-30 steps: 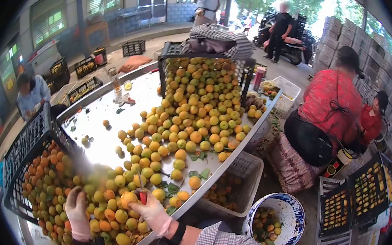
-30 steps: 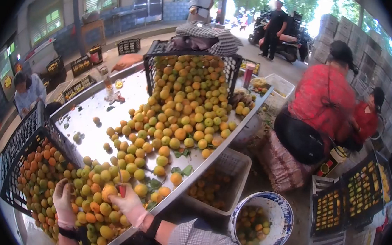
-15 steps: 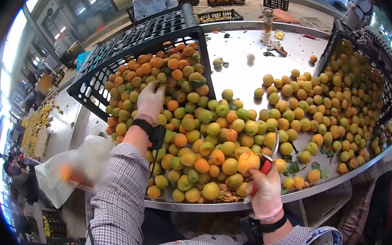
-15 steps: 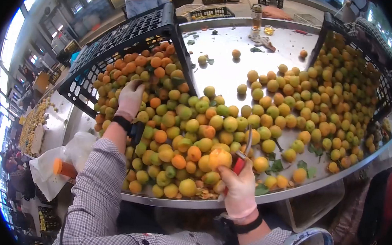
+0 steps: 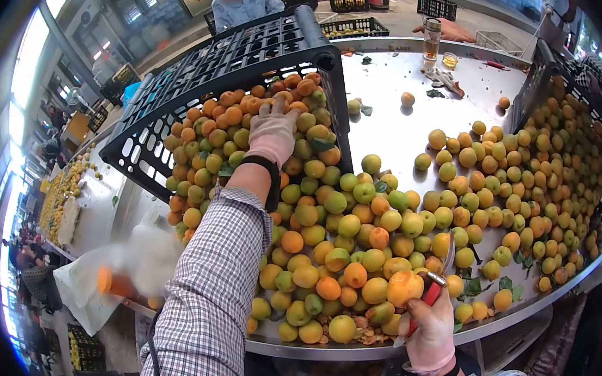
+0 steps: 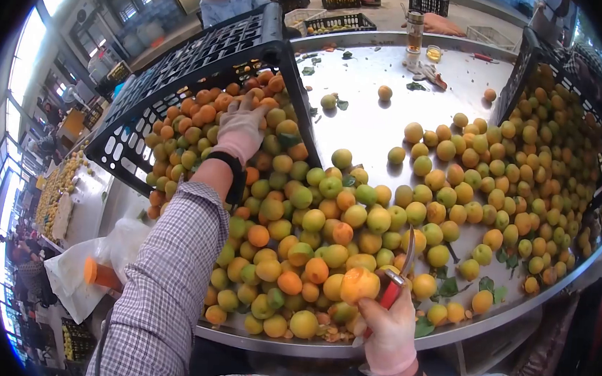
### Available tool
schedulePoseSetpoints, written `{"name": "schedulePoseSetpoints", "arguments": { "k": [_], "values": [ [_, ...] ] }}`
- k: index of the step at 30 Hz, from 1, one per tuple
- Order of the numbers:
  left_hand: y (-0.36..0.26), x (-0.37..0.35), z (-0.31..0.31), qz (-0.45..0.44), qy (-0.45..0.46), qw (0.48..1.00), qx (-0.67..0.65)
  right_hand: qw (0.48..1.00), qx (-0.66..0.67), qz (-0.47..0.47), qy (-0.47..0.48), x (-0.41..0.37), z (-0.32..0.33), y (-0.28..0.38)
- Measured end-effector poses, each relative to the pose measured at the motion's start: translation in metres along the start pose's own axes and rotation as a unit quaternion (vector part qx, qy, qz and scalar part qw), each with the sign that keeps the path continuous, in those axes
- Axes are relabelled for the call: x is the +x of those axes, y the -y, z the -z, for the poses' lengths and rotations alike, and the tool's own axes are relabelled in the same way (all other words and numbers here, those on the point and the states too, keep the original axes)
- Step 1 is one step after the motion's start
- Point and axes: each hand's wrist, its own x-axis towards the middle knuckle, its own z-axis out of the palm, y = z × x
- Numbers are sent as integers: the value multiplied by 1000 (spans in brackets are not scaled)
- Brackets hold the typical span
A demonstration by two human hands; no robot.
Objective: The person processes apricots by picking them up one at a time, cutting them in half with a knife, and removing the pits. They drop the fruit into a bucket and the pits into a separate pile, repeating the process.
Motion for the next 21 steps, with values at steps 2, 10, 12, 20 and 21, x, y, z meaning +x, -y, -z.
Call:
{"name": "schedulePoseSetpoints", "arguments": {
  "k": [2,10,12,20,21],
  "values": [
    [0,6,7,31,31,999,4,1000,5,1,-1,1,0,1],
    [20,5,1,-12,15,997,-72,1000,22,-1,4,0,3,4],
    [24,-12,-8,-21,-129,975,-179,1000,26,14,4,-1,5,2],
    [26,-91,4,-69,99,778,-617,1000,5,-4,6,-7,7,3],
    [31,-86,0,-37,37,766,-641,1000,-2,1,6,-8,6,2]
  ]
}}
